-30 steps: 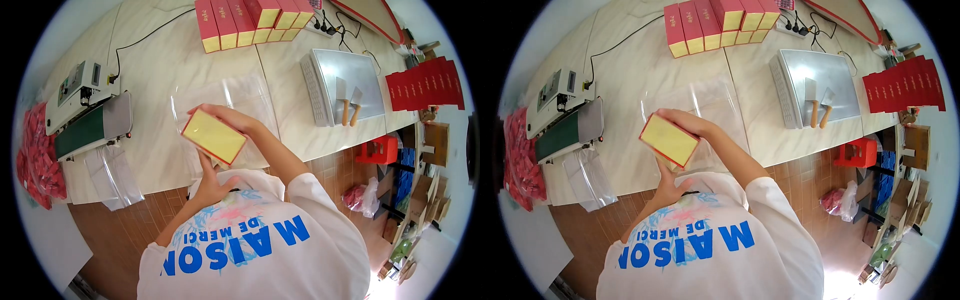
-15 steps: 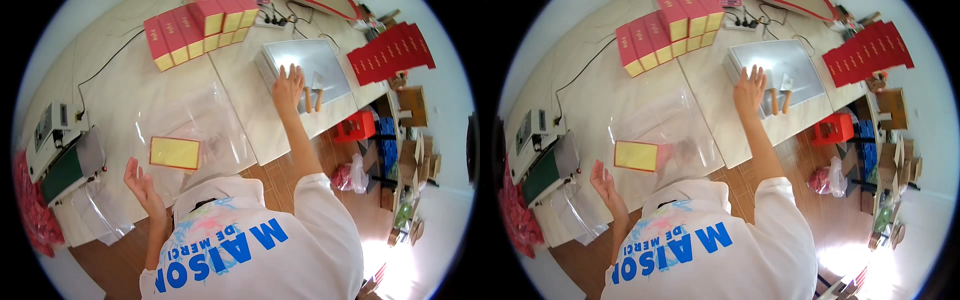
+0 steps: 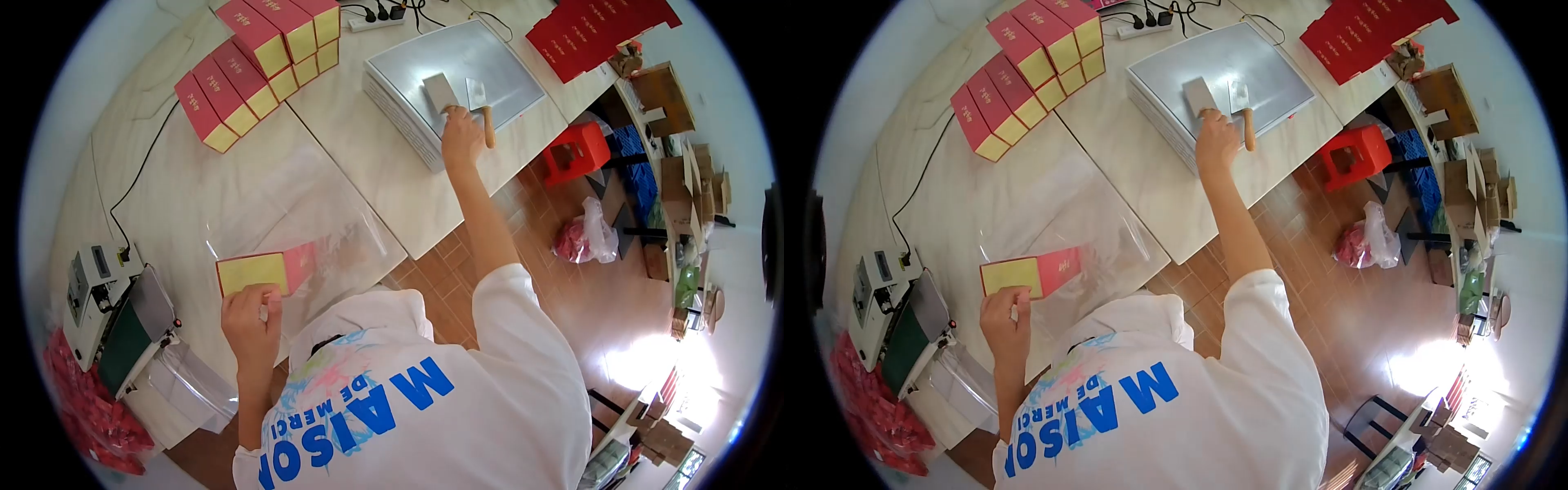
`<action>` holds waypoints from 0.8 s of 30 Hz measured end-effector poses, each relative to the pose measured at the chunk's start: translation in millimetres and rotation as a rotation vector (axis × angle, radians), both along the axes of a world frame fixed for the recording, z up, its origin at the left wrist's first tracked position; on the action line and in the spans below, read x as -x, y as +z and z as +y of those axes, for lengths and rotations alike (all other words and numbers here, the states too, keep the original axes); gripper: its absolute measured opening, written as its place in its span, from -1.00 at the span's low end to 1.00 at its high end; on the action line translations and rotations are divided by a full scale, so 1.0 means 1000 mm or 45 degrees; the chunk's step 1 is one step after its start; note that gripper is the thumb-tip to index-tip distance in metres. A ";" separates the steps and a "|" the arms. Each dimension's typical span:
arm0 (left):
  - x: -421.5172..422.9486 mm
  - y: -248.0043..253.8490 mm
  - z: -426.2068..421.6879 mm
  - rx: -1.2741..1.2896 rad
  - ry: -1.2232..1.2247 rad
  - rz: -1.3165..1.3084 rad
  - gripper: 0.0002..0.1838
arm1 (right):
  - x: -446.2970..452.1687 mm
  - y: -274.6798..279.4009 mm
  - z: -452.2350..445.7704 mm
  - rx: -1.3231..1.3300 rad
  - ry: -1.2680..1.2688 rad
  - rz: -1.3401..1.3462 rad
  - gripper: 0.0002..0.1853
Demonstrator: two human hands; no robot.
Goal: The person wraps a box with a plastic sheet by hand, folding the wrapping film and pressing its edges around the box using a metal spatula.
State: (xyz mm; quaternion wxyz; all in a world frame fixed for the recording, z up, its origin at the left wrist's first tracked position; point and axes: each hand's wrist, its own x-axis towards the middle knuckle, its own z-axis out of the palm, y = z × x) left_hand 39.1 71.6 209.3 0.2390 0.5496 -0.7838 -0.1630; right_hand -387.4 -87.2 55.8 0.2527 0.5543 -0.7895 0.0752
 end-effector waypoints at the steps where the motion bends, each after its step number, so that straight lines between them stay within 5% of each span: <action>1: 0.002 0.000 0.001 -0.078 0.007 -0.028 -0.88 | -0.016 0.015 0.006 0.074 0.050 -0.164 -0.85; 7: 0.020 -0.006 -0.002 -0.096 0.123 -0.093 -0.83 | -0.088 0.093 0.054 0.171 0.505 -0.280 -0.83; 13: 0.019 -0.018 -0.002 -0.025 0.242 -0.134 -0.84 | -0.129 0.131 0.098 0.146 0.985 -0.243 -0.56; 20: 0.011 -0.024 -0.002 0.109 0.270 -0.172 -0.85 | -0.133 0.152 0.125 0.059 1.154 -0.262 -0.61; 24: 0.005 -0.032 -0.004 0.139 0.376 -0.185 -0.89 | -0.133 0.157 0.134 -0.046 1.218 -0.703 -0.77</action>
